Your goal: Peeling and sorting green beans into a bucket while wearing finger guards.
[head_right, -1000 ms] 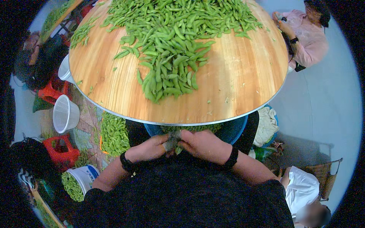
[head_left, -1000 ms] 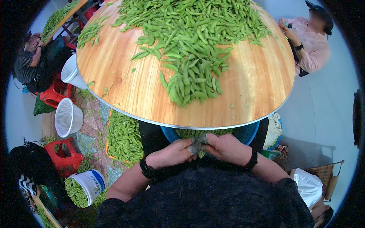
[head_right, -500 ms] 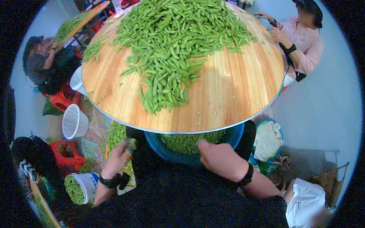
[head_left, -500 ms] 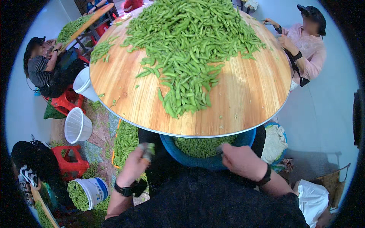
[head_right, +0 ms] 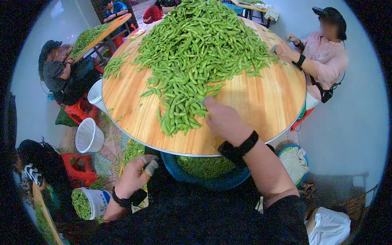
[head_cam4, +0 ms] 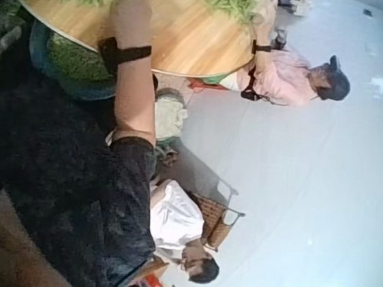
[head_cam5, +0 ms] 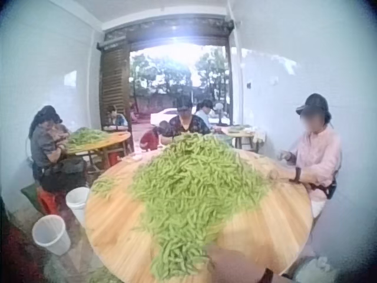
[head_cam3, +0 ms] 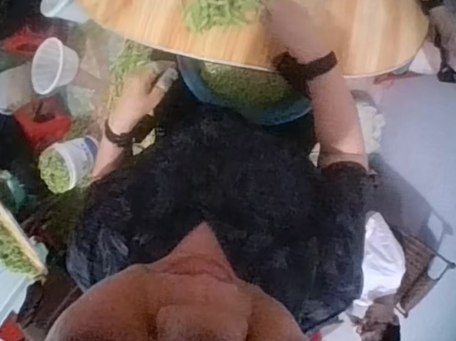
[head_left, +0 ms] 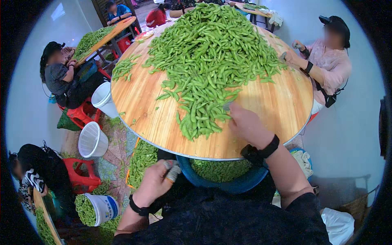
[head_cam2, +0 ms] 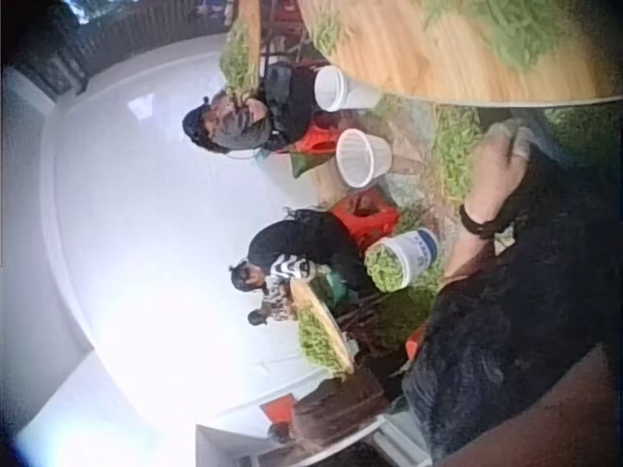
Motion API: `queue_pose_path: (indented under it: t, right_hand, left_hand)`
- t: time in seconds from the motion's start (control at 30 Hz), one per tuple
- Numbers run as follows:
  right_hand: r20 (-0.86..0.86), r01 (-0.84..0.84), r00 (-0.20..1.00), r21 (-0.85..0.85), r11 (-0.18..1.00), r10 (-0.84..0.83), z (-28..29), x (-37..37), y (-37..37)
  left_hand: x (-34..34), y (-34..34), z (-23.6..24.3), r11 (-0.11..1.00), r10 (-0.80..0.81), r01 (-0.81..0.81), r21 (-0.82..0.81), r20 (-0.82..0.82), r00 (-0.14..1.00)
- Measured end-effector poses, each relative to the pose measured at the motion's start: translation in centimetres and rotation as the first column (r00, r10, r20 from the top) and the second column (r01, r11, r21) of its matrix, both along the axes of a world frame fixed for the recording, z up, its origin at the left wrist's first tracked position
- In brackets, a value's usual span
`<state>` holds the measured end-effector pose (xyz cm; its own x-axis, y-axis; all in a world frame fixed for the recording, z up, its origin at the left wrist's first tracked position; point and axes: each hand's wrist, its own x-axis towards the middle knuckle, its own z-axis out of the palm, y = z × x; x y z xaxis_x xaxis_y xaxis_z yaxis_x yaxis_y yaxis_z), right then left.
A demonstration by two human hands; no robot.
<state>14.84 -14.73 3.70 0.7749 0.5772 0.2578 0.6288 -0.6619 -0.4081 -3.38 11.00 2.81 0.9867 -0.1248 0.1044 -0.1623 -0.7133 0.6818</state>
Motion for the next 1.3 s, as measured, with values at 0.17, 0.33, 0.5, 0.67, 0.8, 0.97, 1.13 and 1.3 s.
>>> queue_pose_path:
  t: [0.17, 0.33, 0.5, 0.67, 0.8, 0.97, 1.13, 1.3]
  right_hand:
    - [0.154, -0.094, 0.982, -0.116, 0.989, 0.111, 2.3, -1.2, -2.8]
    - [0.184, -0.373, 0.877, -0.322, 0.870, 0.444, 5.9, -5.2, -3.8]
    - [0.042, -0.185, 0.983, 0.212, 0.960, 0.180, 2.4, -5.5, -4.5]
    - [-0.588, 0.109, 0.751, 0.557, 0.823, 0.299, 1.5, -6.6, -4.3]
    - [-0.627, 0.097, 0.696, 0.565, 0.820, 0.350, 0.8, -7.0, -4.1]
    - [-0.524, -0.004, 0.784, 0.532, 0.847, 0.333, -0.2, -7.1, -4.0]
    - [-0.601, 0.000, 0.693, 0.552, 0.834, 0.398, 0.3, -8.2, -3.9]
    - [-0.804, 0.293, 0.337, 0.584, 0.757, 0.490, 2.5, -9.1, -4.5]
  left_hand:
    - [3.5, -5.1, 1.8, 0.923, -0.103, 0.128, -0.363, 0.088, 0.991]
    - [7.9, -7.4, 3.7, 0.742, -0.385, 0.043, -0.669, -0.373, 0.844]
    - [7.7, -9.7, 2.2, 0.624, -0.486, 0.034, -0.781, -0.353, 0.800]
    - [7.4, -10.6, -0.1, 0.759, -0.266, 0.090, -0.645, -0.181, 0.947]
    - [7.2, -10.4, -0.1, 0.914, -0.226, 0.202, -0.352, -0.026, 0.974]
    - [6.7, -10.7, 1.7, 0.967, -0.246, 0.225, 0.122, 0.200, 0.948]
    - [6.2, -10.4, 2.4, 0.877, -0.308, 0.208, -0.433, -0.175, 0.935]
    - [5.6, -10.0, 2.0, 0.480, -0.512, -0.216, -0.850, -0.471, 0.718]
